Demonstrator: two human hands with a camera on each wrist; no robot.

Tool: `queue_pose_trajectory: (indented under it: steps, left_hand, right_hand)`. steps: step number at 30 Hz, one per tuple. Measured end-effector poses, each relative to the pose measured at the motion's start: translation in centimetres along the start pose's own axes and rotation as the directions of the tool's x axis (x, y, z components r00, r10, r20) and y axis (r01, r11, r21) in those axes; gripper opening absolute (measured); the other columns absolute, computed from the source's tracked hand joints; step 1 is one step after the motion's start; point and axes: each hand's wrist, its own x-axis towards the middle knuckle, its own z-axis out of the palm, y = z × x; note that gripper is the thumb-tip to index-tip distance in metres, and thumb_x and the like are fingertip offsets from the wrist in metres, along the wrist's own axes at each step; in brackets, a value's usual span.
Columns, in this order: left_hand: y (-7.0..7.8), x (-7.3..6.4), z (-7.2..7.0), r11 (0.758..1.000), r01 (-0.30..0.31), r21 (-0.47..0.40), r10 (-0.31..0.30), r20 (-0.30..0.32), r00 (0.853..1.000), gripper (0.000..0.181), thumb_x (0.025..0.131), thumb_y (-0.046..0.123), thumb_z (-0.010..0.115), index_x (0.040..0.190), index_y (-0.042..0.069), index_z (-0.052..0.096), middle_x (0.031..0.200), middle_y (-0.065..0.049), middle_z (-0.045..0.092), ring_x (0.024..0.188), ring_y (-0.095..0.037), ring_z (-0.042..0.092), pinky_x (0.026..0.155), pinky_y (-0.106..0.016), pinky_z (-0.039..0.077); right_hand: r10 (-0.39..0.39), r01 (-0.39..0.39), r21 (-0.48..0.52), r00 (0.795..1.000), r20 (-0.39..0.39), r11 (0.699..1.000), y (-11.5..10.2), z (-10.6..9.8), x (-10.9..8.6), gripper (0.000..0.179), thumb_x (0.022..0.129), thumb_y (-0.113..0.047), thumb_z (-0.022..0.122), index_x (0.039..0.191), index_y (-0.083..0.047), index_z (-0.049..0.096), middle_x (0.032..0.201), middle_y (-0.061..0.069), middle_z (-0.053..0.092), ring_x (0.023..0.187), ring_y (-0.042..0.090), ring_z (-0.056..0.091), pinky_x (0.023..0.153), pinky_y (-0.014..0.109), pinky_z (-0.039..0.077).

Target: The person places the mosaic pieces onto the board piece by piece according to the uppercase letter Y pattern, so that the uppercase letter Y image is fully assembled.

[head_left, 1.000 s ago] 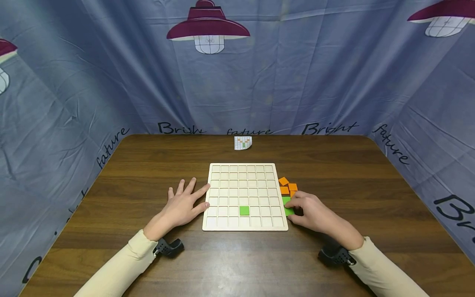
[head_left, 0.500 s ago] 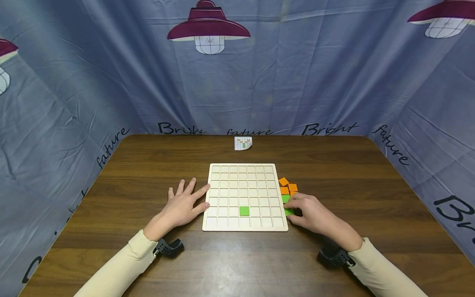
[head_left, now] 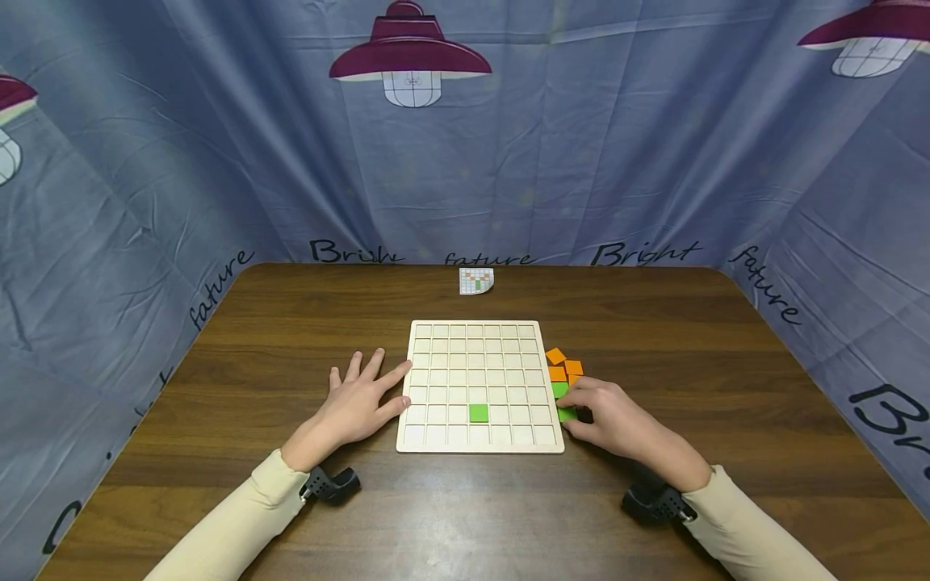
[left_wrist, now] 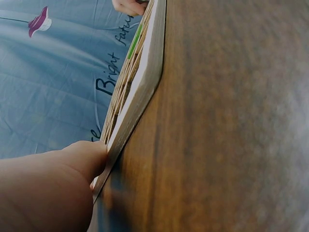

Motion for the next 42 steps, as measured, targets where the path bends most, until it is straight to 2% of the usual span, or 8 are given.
queue_pose_trajectory:
  steps: [14, 23, 37, 42]
  left_hand:
    - [0.1, 0.0, -0.1, 1.000, 0.000, 0.000, 0.000, 0.001, 1.000, 0.059, 0.103, 0.049, 0.052, 0.158, 0.028, 0.041, 0.164, -0.027, 0.029, 0.149, -0.062, 0.021, 0.107, -0.086, 0.017]
    - [0.0, 0.0, -0.1, 1.000, 0.002, -0.003, -0.002, 0.003, 1.000, 0.060, 0.103, 0.049, 0.052, 0.158, 0.028, 0.041, 0.165, -0.027, 0.028, 0.149, -0.062, 0.020, 0.107, -0.086, 0.016]
    - [0.0, 0.0, 0.0, 1.000, 0.002, 0.002, -0.002, 0.008, 1.000, 0.060, 0.104, 0.049, 0.052, 0.158, 0.028, 0.040, 0.165, -0.027, 0.028, 0.149, -0.062, 0.020, 0.107, -0.086, 0.016]
    - [0.0, 0.0, -0.2, 1.000, 0.009, -0.003, -0.008, 0.017, 1.000, 0.060, 0.104, 0.049, 0.052, 0.159, 0.028, 0.039, 0.166, -0.027, 0.026, 0.150, -0.062, 0.018, 0.108, -0.086, 0.015]
  right_hand:
    - [0.018, -0.018, -0.016, 1.000, -0.016, 1.000, 0.0, 0.1, 0.1, 0.020, 0.080, -0.007, 0.082, 0.099, -0.007, 0.079, 0.096, -0.001, 0.070, 0.082, 0.009, 0.062, 0.074, 0.028, 0.058]
    - [0.015, -0.015, -0.018, 1.000, -0.024, 1.000, 0.0, -0.1, 0.1, 0.020, 0.079, -0.005, 0.082, 0.098, -0.007, 0.079, 0.095, 0.000, 0.071, 0.081, 0.009, 0.061, 0.071, 0.027, 0.056]
    - [0.043, -0.043, -0.012, 0.999, -0.004, 0.999, -0.2, -0.6, 0.5, 0.019, 0.080, -0.007, 0.082, 0.099, -0.006, 0.079, 0.093, 0.000, 0.071, 0.079, 0.007, 0.058, 0.071, 0.025, 0.056]
    - [0.014, -0.015, -0.014, 1.000, -0.026, 1.000, -0.2, -0.7, 1.1, 0.018, 0.079, -0.006, 0.082, 0.098, -0.006, 0.079, 0.093, 0.000, 0.071, 0.081, 0.009, 0.061, 0.072, 0.027, 0.057]
